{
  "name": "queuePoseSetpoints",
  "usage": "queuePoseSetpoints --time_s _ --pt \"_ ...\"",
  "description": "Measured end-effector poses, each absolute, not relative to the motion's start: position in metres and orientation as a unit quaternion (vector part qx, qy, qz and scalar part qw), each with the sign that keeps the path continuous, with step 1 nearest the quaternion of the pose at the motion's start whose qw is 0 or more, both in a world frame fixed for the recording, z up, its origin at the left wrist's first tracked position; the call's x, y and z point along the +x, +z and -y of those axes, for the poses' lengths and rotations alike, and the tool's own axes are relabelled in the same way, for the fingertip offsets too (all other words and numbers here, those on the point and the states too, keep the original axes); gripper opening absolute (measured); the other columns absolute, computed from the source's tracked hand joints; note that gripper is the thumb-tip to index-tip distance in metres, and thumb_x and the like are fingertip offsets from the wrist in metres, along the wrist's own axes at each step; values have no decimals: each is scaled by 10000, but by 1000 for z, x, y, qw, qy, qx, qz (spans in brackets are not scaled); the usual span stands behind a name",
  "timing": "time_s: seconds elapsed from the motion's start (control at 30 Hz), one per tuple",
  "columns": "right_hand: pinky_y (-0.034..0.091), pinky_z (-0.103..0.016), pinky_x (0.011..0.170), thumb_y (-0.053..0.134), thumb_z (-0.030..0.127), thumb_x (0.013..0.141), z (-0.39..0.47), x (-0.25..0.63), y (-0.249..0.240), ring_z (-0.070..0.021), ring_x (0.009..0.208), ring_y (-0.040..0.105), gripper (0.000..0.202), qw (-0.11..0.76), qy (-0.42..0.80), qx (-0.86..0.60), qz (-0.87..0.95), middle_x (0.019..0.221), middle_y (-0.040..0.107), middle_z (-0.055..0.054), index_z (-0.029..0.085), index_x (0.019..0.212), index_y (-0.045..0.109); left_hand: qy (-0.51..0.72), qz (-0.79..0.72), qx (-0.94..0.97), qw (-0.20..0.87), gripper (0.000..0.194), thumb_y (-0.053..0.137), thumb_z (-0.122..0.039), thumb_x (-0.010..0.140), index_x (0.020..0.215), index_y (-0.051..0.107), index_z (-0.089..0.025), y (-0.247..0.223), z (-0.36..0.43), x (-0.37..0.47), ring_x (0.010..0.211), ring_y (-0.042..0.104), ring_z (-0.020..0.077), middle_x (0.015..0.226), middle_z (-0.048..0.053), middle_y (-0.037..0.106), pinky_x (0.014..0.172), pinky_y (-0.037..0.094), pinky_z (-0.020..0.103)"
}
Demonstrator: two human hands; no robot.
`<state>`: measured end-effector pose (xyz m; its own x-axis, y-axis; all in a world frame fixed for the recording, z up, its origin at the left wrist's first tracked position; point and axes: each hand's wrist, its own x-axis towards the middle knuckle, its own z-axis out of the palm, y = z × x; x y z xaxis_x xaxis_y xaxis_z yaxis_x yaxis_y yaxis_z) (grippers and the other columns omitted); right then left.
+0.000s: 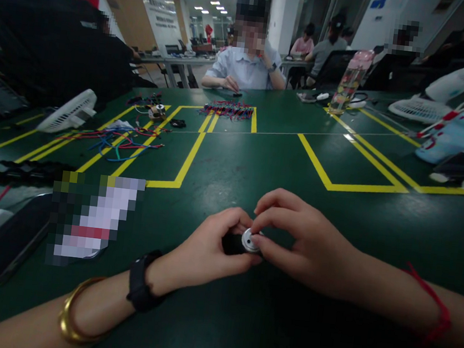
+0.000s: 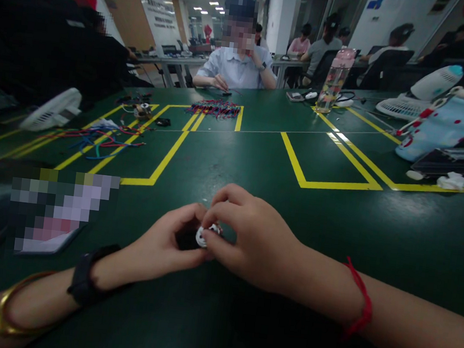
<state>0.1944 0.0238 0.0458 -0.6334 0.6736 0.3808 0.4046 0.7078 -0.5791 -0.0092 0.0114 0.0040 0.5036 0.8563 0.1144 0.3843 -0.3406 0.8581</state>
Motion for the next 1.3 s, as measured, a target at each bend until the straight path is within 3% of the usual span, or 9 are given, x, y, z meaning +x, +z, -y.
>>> queuePoseSetpoints --time_s 0.13,0.3,0.43,0.57,0.73,0.87,1.0,1.2,1.3 --pt "478 -293 749 651 158 823 -27 206 48 -169 875 576 64 345 214 -329 852 963 580 -43 190 877 649 288 -401 762 418 266 733 -203 762 939 534 -190 6 -11 -9 798 574 137 891 -10 598 703 464 254" --pt "476 -342 845 637 200 847 -23 230 21 -190 971 568 78 210 266 -361 869 1052 572 -59 206 920 666 283 -402 756 433 277 728 -201 772 991 558 -187 7 -11 -7 855 609 145 947 4 629 759 487 266" --pt "459 -385 871 636 242 853 -18 236 3 -222 1032 540 109 175 261 -360 878 1098 572 -64 223 956 666 287 -402 755 431 277 724 -206 778 998 557 -189 7 -10 -8 861 619 151 955 8 635 766 496 275" --pt "480 -335 797 613 291 882 -21 240 4 -188 942 571 137 234 339 -391 823 1059 593 -51 223 999 638 282 -404 762 421 284 725 -211 778 1011 564 -192 7 -10 -9 887 622 168 981 22 643 792 501 299" --pt "471 -285 680 617 401 878 -30 246 4 -154 772 588 195 337 452 -490 665 852 627 -13 215 935 638 274 -401 762 429 317 723 -216 788 1052 550 -200 6 -11 -11 916 629 171 1007 26 642 819 509 310" --pt "462 -272 653 651 417 849 -35 248 1 -140 715 586 221 376 485 -501 610 786 635 -3 207 918 648 279 -398 750 449 472 769 -262 758 1148 509 -210 5 -10 -12 987 624 185 1087 41 623 877 510 327" --pt "478 -291 684 606 381 883 -32 247 3 -153 762 599 175 325 450 -477 681 843 637 -13 214 918 644 285 -396 752 444 438 772 -282 758 1112 526 -203 5 -10 -12 978 623 183 1082 41 620 868 513 321" --pt "468 -382 850 664 241 823 -22 237 7 -223 990 566 182 181 266 -350 880 1067 604 -65 218 1003 675 284 -398 756 435 294 732 -227 790 1022 556 -189 5 -11 -9 890 621 156 983 16 637 796 508 292" --pt "479 -351 821 612 200 863 -24 228 15 -197 938 576 112 188 254 -349 883 1037 587 -64 203 951 682 286 -395 757 436 281 730 -213 787 1006 557 -180 6 -10 -9 880 617 150 976 15 633 787 501 281"
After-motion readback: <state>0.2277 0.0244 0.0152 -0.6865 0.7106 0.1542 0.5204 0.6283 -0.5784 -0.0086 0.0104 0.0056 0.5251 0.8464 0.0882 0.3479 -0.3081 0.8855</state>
